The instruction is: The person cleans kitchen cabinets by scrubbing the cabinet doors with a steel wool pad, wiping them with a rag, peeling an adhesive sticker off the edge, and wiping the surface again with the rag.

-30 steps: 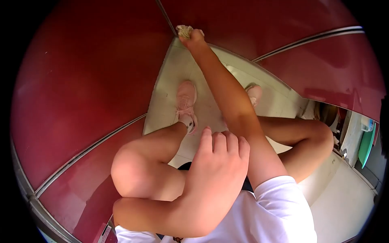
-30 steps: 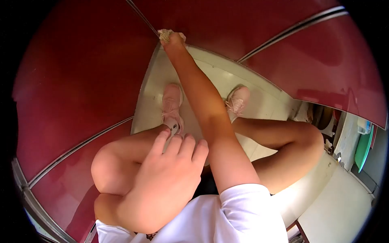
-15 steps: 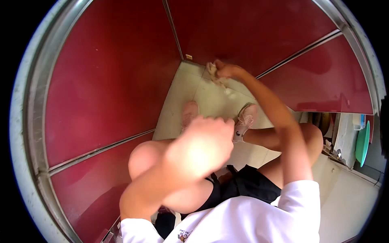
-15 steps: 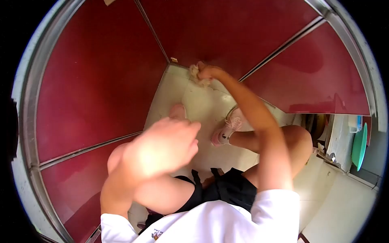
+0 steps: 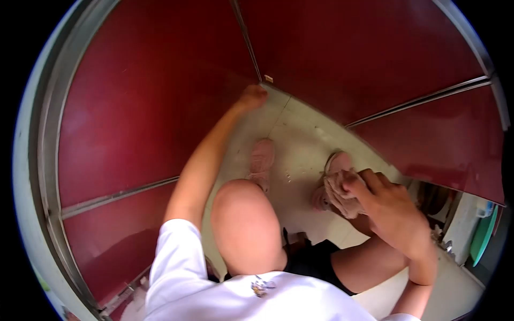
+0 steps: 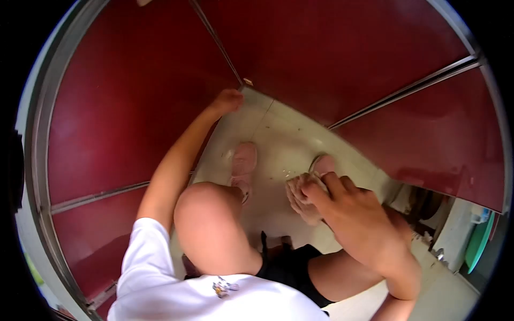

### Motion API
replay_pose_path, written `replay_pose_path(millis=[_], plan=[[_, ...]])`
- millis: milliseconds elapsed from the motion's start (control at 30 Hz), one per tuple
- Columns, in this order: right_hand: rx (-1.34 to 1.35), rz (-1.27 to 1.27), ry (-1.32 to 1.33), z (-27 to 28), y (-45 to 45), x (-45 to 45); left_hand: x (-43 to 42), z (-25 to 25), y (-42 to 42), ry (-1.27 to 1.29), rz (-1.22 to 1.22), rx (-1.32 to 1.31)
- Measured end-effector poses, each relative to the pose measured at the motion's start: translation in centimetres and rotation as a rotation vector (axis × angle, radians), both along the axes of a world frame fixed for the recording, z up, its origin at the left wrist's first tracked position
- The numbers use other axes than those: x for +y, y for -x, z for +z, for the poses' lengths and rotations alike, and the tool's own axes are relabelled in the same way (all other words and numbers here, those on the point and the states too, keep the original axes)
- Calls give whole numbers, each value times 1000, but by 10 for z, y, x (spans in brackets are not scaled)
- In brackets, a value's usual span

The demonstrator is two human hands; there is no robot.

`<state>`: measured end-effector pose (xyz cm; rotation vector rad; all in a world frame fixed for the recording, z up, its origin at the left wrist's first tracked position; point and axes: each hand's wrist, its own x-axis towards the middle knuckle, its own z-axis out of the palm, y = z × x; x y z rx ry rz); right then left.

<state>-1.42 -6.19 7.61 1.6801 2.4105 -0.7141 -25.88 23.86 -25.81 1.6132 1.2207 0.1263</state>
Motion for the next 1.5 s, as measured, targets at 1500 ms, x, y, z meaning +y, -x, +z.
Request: replay_pose_path(millis=[1500], plan=[[76,-164,419,-40,-29,38,4,-62,-70,4,894,-801]])
